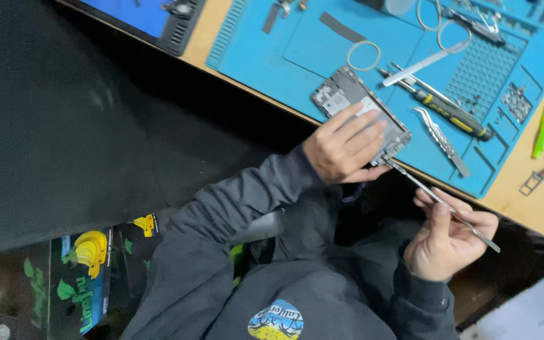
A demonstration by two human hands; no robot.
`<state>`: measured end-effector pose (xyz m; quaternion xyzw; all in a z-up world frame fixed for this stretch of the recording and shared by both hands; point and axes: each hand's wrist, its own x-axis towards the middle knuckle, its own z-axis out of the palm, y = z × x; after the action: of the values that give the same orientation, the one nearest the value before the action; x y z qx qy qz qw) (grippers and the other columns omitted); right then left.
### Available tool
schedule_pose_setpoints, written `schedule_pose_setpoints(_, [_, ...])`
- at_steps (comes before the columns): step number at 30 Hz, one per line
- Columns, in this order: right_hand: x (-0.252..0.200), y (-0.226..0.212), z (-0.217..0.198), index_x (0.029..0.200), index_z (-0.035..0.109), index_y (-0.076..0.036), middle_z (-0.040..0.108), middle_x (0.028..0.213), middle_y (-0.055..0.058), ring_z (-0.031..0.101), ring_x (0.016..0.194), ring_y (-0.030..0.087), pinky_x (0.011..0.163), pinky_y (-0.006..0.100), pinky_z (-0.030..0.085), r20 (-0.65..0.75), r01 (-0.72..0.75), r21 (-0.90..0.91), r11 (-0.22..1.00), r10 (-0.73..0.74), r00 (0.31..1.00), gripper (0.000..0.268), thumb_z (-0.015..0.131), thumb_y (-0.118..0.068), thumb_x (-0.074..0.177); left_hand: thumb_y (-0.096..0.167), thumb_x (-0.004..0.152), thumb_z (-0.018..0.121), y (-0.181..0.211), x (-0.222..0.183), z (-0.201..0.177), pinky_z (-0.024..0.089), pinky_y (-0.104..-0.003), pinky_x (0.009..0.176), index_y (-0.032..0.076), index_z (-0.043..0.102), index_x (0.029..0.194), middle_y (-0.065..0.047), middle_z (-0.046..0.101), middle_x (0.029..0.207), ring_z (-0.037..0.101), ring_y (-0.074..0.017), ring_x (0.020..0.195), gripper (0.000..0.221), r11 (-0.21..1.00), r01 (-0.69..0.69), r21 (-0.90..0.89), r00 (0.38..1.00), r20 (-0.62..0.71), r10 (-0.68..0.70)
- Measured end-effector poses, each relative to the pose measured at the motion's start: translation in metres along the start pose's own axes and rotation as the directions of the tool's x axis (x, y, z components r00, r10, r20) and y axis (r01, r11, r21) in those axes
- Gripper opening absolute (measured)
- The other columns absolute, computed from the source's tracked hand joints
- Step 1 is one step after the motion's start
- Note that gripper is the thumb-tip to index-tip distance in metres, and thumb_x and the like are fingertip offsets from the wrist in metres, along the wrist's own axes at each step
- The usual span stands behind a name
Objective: The person is repairing a disassembled mobile phone. They use tweezers to remove and place small components, a screwdriver to tighten screws, and a small bottle to apply liquid to the device. The person also retrieves a replacement part from a wooden crate.
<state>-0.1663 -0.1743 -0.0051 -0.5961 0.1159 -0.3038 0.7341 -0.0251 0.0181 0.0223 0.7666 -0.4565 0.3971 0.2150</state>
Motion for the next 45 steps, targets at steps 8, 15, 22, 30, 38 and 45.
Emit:
schedule_pose_setpoints(8, [-0.006,-0.008,-0.001,0.122,0.041,-0.006,0.067,0.118,0.029,0.074,0.101,0.036,0.090,0.036,0.065,0.004,-0.057,-0.057,0.997,0.057,0.998,0.026,0.065,-0.014,0.114,0.042,0.099,0.056,0.007,0.010,-0.018,0.050,-0.045,0.090,0.003,0.067,0.092,-0.011,0.063,0.097,0.062,-0.0305,0.095,0.041,0.997,0.057,0.051,0.998,0.017,-0.058])
schedule_pose_setpoints(15, [-0.013,-0.005,-0.010,0.127,0.043,0.003,0.064,0.125,0.035,0.072,0.106,0.042,0.092,0.039,0.065,0.061,-0.033,-0.071,0.997,0.038,0.997,0.012,0.050,-0.004,0.121,0.045,0.093,0.062,0.002,0.010,-0.021,0.044,-0.042,0.075,0.005,0.057,0.084,-0.011,0.057,0.086,0.053,-0.0320,0.079,0.042,0.999,0.028,-0.032,0.995,0.094,-0.024])
schedule_pose_setpoints(22, [-0.013,0.009,-0.026,0.128,0.048,0.000,0.064,0.129,0.035,0.073,0.106,0.039,0.090,0.035,0.063,0.072,-0.030,-0.058,0.998,0.034,0.997,0.017,0.055,-0.013,0.119,0.065,0.089,0.056,-0.005,0.006,-0.020,0.047,-0.041,0.077,0.005,0.063,0.093,-0.010,0.064,0.098,0.062,-0.0299,0.087,0.060,0.995,0.054,-0.085,0.983,0.178,-0.038])
schedule_pose_setpoints(30, [-0.015,0.014,-0.058,0.131,0.045,0.002,0.061,0.131,0.040,0.070,0.108,0.040,0.096,0.040,0.062,0.068,0.003,-0.136,0.991,0.006,0.998,0.015,0.048,-0.011,0.124,0.067,0.088,0.056,-0.030,0.011,-0.028,0.048,-0.040,0.085,0.004,0.066,0.104,-0.010,0.069,0.103,0.066,-0.0288,0.098,0.066,0.987,0.092,-0.129,0.974,0.219,-0.062])
schedule_pose_setpoints(38, [-0.016,0.056,-0.147,0.144,0.037,0.011,0.043,0.149,0.050,0.054,0.125,0.059,0.108,0.064,0.048,0.202,-0.201,-0.023,0.979,0.201,0.959,0.035,0.033,-0.007,0.114,0.032,0.092,0.078,-0.225,0.046,-0.034,0.057,-0.040,0.064,0.014,0.073,0.086,-0.004,0.072,0.075,0.067,-0.0209,0.067,0.019,0.744,0.461,0.485,0.808,0.119,-0.578])
schedule_pose_setpoints(45, [-0.018,0.148,-0.215,0.144,0.035,0.006,0.040,0.150,0.051,0.051,0.123,0.064,0.103,0.069,0.045,0.078,-0.333,0.032,0.943,0.329,0.941,0.035,0.031,-0.010,0.114,0.050,0.085,0.076,-0.368,0.041,0.014,0.053,-0.048,0.079,0.016,0.080,0.092,-0.008,0.070,0.101,0.063,-0.0309,0.103,0.034,0.482,0.426,0.766,0.644,0.118,-0.756])
